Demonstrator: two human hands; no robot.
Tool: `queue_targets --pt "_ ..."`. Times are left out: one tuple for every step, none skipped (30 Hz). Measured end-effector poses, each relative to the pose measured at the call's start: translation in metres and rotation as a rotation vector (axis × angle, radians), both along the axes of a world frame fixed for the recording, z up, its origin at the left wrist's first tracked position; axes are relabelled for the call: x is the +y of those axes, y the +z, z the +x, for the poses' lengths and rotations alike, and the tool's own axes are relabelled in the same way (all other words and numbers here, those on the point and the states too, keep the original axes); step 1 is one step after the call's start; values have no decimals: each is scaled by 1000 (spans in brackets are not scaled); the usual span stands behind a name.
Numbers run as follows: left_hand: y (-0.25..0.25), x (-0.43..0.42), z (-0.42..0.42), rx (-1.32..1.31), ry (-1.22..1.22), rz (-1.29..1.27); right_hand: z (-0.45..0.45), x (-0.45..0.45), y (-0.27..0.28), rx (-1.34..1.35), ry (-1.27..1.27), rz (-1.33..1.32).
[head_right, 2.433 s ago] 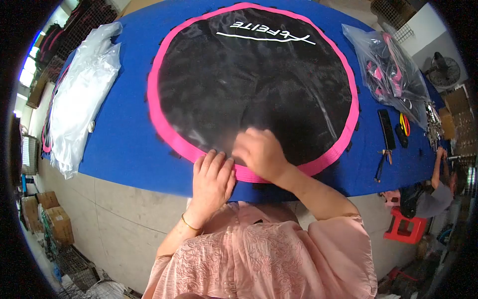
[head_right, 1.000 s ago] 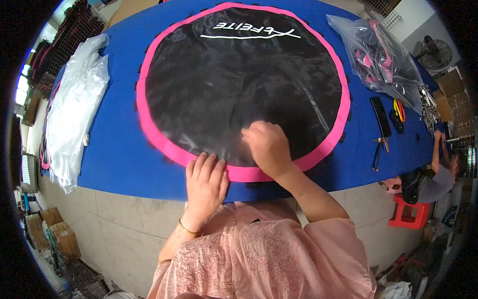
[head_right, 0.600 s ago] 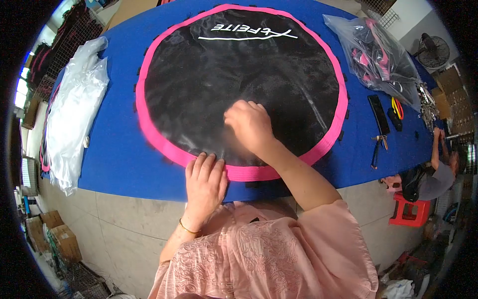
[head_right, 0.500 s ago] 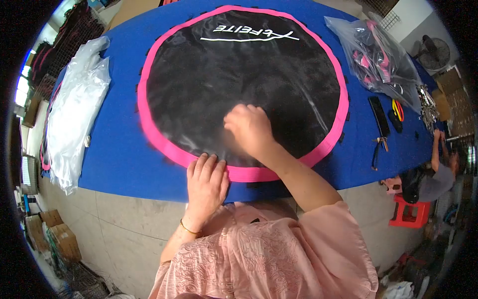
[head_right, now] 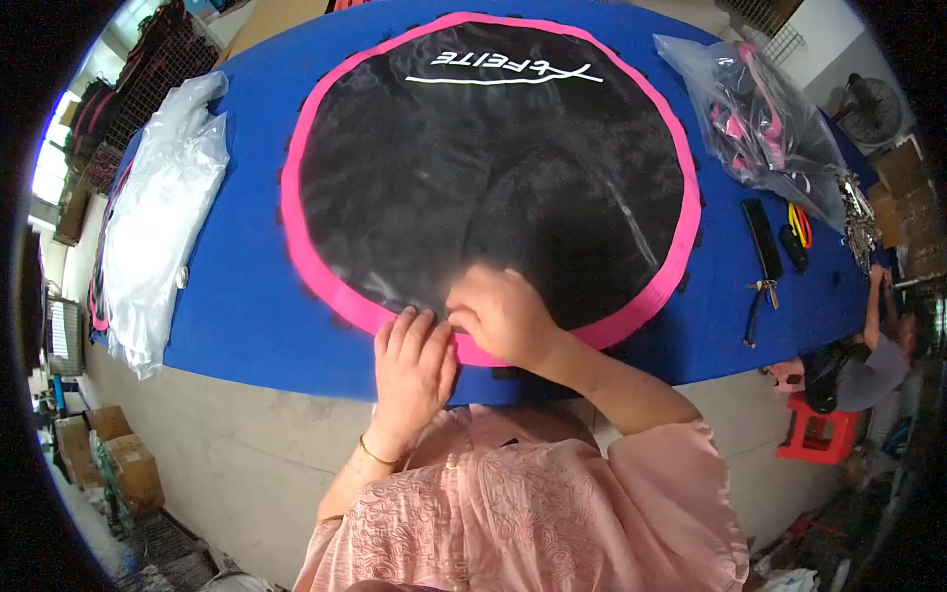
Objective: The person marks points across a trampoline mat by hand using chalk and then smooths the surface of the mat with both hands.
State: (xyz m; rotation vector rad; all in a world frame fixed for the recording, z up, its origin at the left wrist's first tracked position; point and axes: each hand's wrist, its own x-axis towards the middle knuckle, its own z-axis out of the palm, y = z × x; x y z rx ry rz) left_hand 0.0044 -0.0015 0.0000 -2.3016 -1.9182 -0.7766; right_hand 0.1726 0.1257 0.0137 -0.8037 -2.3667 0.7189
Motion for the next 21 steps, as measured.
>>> queue_targets --pt "0 0 0 6 2 2 1 3 1 -18 34 -25" --pt "0 0 0 12 6 3 2 6 2 -14 39 -33" --pt "-1 0 0 16 13 -6 3 9 5 -27 70 -43" --pt "-1 0 0 12 13 -4 5 12 8 -40 102 -53" --pt "-1 0 0 9 14 -1 6 16 12 -60 110 -33" --pt "-1 0 0 13 21 -8 7 22 15 -55 118 -40" --pt "-1 0 0 8 20 -11 9 28 17 -18 95 -8" --pt "0 0 0 2 18 -15 10 36 16 19 71 24" --pt "1 0 1 4 23 -20 14 48 14 47 54 8" --pt "1 -1 1 10 26 -26 16 58 9 58 7 26" --pt "1 -1 1 7 30 -28 19 65 7 68 -35 14" --pt "2 -1 1 5 35 -30 23 70 5 77 -77 2" --pt "2 0 2 11 38 -35 24 72 0 97 -135 5" --pt "3 0 2 7 38 -38 25 74 -6 103 -133 -1" --pt "4 0 1 4 37 -42 26 76 -11 105 -127 51" --pt "4 -1 0 10 37 -50 27 76 -14 105 -123 100" --pt "4 -2 -1 8 35 -53 28 74 -13 106 -101 116" --pt "5 -1 -1 4 33 -53 27 74 -15 111 -102 113" --pt "8 0 -1 1 41 -58 27 74 -17 95 -111 125" --pt "10 1 -2 3 42 -59 26 73 -20 79 -120 138" --pt "12 2 -2 -3 54 -66 26 73 -21 74 -131 118"
